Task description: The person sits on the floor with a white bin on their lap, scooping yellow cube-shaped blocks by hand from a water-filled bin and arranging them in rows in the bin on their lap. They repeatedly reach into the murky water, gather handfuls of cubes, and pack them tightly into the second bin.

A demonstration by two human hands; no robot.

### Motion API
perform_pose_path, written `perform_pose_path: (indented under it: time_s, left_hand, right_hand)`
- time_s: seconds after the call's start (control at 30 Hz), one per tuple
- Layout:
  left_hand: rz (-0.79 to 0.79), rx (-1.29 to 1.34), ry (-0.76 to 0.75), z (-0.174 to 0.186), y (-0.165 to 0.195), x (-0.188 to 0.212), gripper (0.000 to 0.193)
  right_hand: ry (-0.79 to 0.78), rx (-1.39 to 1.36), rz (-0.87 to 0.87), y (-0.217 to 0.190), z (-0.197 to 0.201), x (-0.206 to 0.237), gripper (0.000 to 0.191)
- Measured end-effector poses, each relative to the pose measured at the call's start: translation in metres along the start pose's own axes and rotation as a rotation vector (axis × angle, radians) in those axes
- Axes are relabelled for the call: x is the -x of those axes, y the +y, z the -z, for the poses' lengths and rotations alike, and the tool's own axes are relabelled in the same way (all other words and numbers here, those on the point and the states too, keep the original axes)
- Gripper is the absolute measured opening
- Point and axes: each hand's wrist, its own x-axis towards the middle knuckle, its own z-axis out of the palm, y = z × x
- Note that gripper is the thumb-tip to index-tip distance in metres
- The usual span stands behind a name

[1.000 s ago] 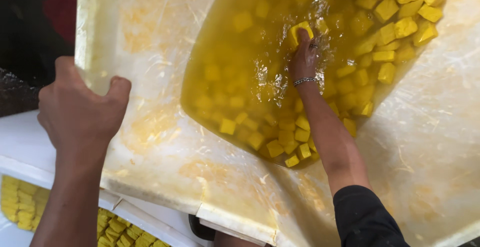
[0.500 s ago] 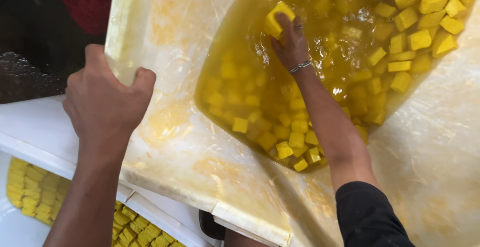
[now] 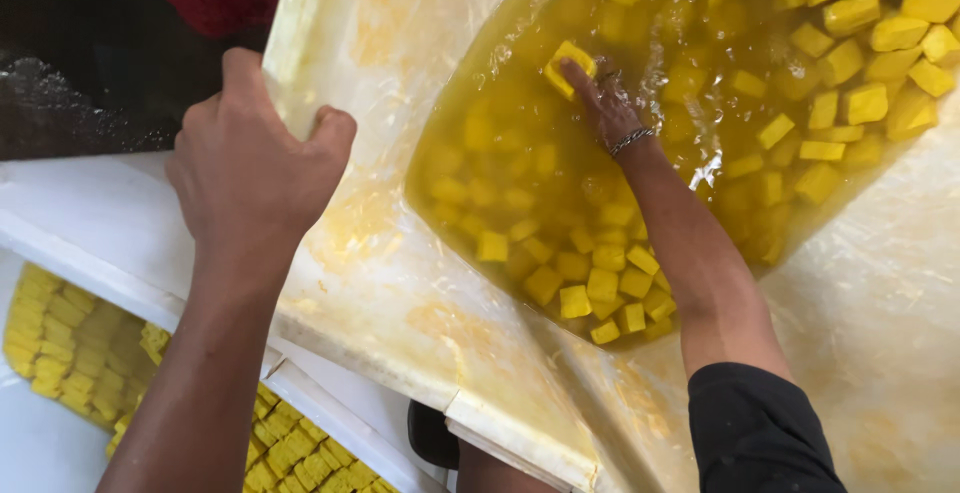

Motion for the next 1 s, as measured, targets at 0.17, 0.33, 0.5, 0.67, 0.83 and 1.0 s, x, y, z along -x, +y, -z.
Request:
perform_pose_path:
  time_s: [0.17, 0.33, 0.5, 0.67, 0.83, 1.0]
  left_hand:
    - [0.022, 0.053, -0.027, -0.001, -0.002, 0.002, 0.036]
    - [-0.014, 0.013, 0.004, -0.002, -0.003, 0.000, 0.037]
    - [0.062, -0.031, -0.030, 0.001, 0.000, -0.006, 0.041]
    - [0.104, 0.025, -0.020, -0.004, -0.006, -0.006, 0.042]
    - [-0.118, 0.499, 0.431, 0.002, -0.006, 0.024, 0.038]
    - [0.252, 1.603, 0.336, 0.035, 0.019, 0.115, 0.045]
  right_hand:
    - [-0.051, 0.052, -0.048, 0.004, 0.013, -0.020, 0.089]
    - [0.052, -0.207, -0.174, -0.013, 0.033, -0.034, 0.089]
    - [0.090, -1.355, -0.447, -0.049, 0.050, -0.009, 0.095]
    - [0.072, -1.755, -0.563, -0.107, 0.077, 0.001, 0.095]
    - [0.291, -1.337, -0.061, -0.181, 0.159, -0.007, 0.105]
    - [0.309, -1.116, 0.265, -0.298, 0.218, -0.005, 0.107]
